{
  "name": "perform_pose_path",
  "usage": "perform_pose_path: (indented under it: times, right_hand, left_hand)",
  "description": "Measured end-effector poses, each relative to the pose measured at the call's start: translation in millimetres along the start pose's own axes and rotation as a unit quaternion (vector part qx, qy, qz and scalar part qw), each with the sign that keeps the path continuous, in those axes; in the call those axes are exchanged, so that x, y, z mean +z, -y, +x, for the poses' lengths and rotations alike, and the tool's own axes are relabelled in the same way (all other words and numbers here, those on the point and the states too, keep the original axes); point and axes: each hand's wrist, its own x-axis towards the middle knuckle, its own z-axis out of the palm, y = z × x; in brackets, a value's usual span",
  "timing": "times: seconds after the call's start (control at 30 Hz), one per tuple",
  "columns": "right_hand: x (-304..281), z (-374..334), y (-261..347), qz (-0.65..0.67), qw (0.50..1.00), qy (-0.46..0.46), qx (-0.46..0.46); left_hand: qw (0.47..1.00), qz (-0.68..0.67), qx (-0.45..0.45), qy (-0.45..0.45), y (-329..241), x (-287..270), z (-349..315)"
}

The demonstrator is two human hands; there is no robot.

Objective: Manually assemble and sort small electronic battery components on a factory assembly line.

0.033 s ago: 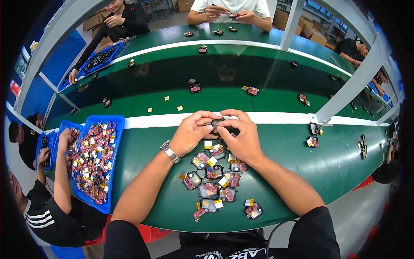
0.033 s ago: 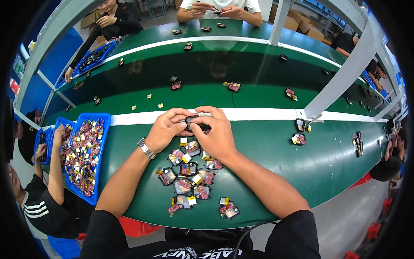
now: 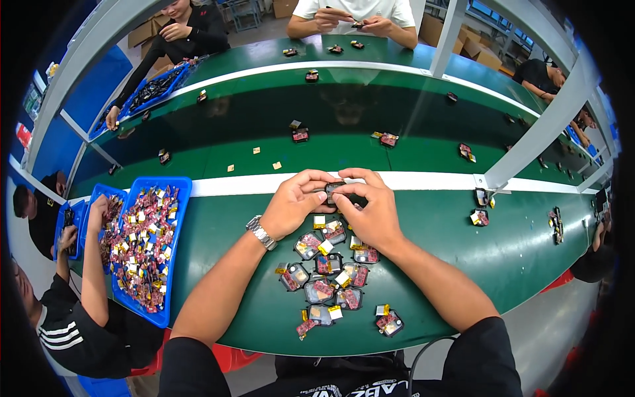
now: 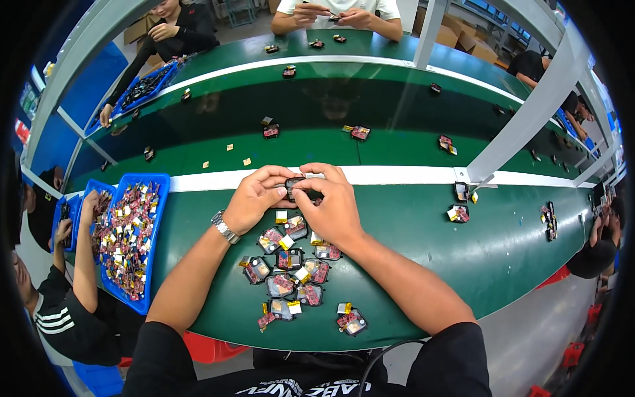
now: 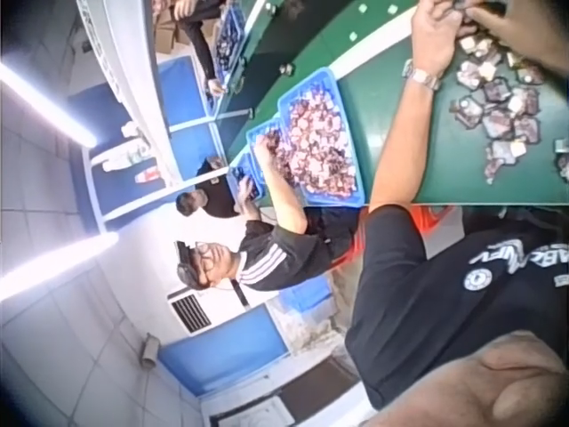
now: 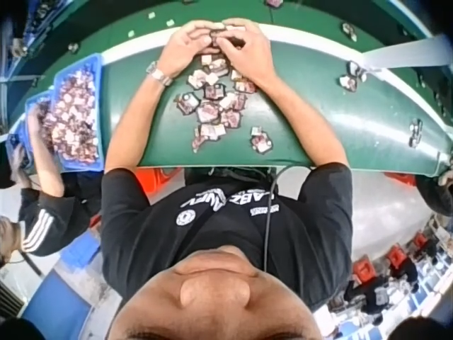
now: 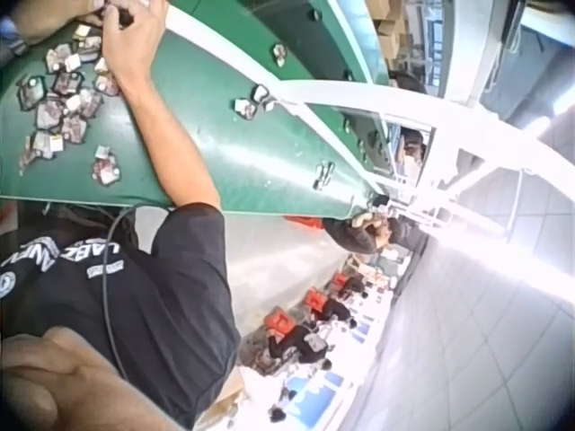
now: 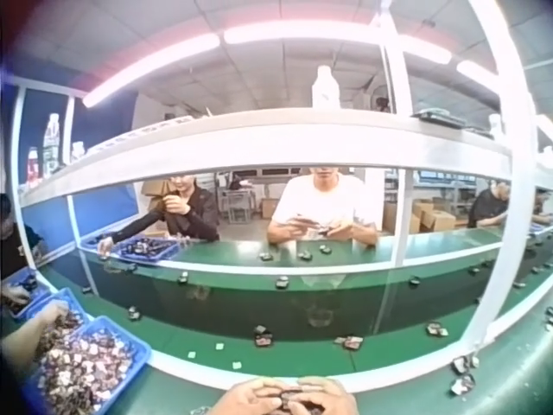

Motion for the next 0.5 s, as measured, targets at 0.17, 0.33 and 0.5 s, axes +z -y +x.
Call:
perform_pose_path:
  times: [0.17,0.33,0.5]
  right_hand:
    - [3.3,-0.2,1.9,0.013,1.000,0.024,0.014]
    - [2.9,0.7,-6.8,0.087,0.993,0.065,0.053]
    - [3.5,-0.1,-4.9,0.083,0.994,0.050,0.053]
  left_hand:
    - [1.000,0.010,0.006,-0.003,0.9,0.0,-2.9]
    - [1.000,0.008,0.000,-0.006,2.1,-2.4,-3.0]
    - [1.000,0.005,-0.001,-0.010,1.5,-1.3,-2.9]
